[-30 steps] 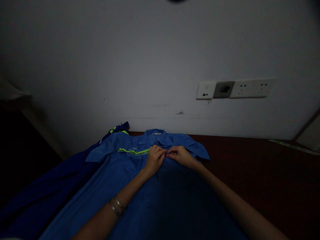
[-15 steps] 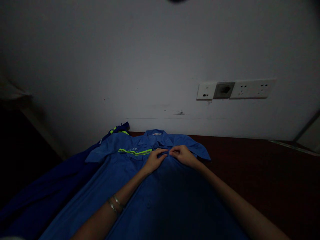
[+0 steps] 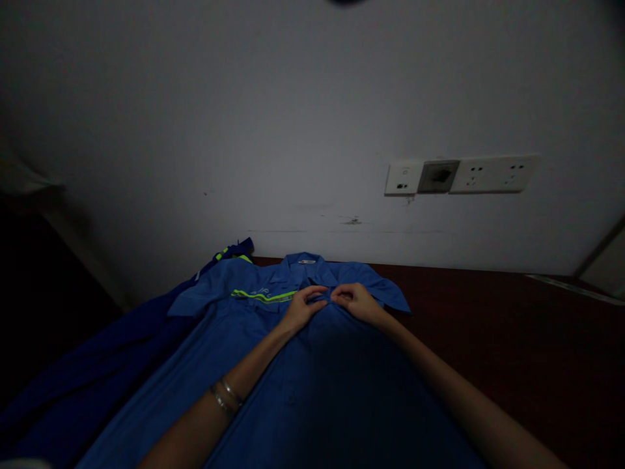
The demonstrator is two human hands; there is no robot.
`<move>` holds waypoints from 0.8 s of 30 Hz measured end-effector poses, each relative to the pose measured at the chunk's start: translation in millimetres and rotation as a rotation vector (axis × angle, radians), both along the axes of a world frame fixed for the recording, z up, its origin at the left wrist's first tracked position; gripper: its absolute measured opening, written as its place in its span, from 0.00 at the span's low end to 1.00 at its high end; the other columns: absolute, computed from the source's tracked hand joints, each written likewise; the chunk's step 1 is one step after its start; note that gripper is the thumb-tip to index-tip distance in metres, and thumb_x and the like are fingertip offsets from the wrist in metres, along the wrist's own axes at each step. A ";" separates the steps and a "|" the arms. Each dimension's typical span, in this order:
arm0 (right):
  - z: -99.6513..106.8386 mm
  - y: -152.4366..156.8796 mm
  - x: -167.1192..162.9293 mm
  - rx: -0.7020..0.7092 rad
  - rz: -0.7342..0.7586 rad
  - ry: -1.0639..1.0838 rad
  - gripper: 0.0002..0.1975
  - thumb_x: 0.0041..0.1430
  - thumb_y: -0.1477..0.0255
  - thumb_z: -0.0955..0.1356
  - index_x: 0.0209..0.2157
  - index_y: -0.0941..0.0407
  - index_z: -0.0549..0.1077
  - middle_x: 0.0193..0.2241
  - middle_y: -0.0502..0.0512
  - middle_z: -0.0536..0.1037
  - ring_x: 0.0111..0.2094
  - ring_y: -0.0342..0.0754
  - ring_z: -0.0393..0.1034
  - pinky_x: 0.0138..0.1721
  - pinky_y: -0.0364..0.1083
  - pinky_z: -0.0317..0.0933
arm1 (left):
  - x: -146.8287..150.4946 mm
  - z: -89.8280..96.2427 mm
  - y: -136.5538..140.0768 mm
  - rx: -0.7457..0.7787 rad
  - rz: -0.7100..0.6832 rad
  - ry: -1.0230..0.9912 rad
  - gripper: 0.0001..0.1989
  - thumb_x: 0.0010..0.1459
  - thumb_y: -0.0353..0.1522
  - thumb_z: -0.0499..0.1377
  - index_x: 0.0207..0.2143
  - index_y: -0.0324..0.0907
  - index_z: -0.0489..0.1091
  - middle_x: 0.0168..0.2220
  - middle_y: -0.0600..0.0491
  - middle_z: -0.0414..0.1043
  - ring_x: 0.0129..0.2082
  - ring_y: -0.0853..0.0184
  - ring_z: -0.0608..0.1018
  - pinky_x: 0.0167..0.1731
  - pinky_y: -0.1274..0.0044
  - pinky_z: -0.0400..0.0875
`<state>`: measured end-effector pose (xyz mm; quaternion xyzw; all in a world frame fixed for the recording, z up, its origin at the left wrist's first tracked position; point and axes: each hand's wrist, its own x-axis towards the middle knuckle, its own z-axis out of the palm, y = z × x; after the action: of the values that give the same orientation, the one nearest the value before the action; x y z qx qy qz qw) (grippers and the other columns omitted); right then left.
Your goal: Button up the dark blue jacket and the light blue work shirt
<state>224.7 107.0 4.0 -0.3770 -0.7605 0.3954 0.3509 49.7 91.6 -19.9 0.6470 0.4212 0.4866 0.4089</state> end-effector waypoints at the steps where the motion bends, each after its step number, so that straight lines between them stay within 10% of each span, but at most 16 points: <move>1: -0.2 -0.5 -0.3 0.003 0.002 -0.005 0.09 0.49 0.69 0.64 0.27 0.61 0.72 0.26 0.54 0.76 0.30 0.46 0.69 0.35 0.43 0.61 | 0.7 -0.2 -0.2 0.001 0.008 -0.001 0.16 0.45 0.26 0.61 0.40 0.38 0.70 0.39 0.49 0.74 0.41 0.64 0.74 0.44 0.71 0.67; 24: 7.4 19.0 25.3 0.230 -0.342 -0.183 0.10 0.51 0.71 0.62 0.28 0.59 0.73 0.25 0.54 0.75 0.27 0.46 0.68 0.30 0.42 0.58 | -9.7 16.8 0.7 0.225 0.410 0.074 0.12 0.45 0.22 0.53 0.33 0.37 0.71 0.34 0.51 0.72 0.37 0.67 0.73 0.39 0.75 0.66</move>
<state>250.1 126.0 11.4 -0.4924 -0.7542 0.2049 0.3830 40.0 92.3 -3.1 0.6067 0.5016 0.5794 0.2111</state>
